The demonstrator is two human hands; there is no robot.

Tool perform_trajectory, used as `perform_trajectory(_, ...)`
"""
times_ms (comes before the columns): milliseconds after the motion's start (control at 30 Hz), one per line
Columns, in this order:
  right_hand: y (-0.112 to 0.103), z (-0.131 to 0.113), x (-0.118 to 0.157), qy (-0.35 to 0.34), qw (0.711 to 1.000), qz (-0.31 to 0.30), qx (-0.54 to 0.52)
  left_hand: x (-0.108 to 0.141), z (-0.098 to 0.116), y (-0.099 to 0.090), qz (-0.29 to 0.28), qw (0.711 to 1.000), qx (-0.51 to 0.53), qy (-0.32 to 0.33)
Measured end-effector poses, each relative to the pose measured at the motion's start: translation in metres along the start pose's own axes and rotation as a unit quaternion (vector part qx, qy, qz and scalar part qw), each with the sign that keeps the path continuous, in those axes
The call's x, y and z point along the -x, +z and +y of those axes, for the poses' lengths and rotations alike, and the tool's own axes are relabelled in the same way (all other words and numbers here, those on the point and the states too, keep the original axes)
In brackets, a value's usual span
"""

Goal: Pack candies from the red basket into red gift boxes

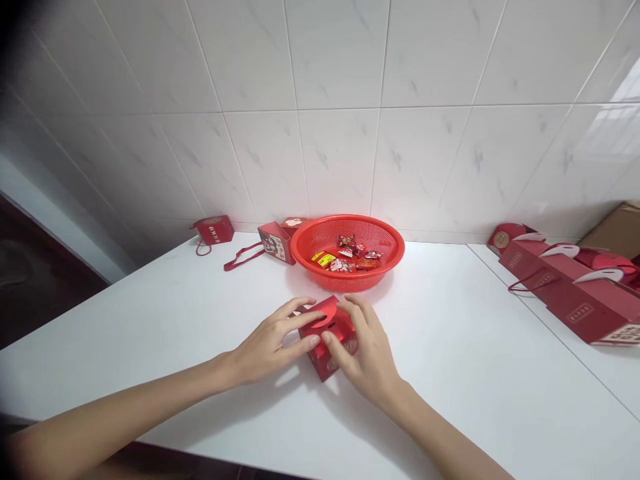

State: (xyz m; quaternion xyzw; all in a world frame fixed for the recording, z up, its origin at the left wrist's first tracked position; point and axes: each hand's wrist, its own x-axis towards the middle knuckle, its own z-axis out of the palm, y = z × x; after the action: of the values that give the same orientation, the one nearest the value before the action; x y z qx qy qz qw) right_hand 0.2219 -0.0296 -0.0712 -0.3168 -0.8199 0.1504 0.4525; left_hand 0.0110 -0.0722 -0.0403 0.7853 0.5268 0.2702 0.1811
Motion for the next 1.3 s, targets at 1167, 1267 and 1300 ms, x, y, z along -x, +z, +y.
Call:
perform_trajectory(1167, -0.302, 0.161, 0.104, 0.348, 0.811, 0.334, 0.332, 0.014, -0.014, -0.005, -0.12, 0.991, -0.012, 0.05)
perform_trajectory(1267, -0.302, 0.167, 0.088, 0.342, 0.824, 0.312, 0.326, 0.012, -0.018, -0.006, -0.131, 0.99, -0.02, 0.045)
perform_trajectory(1300, -0.301, 0.169, 0.084, 0.344, 0.827, 0.307, 0.322, 0.012, -0.018, -0.007, -0.134, 0.99, -0.023, 0.041)
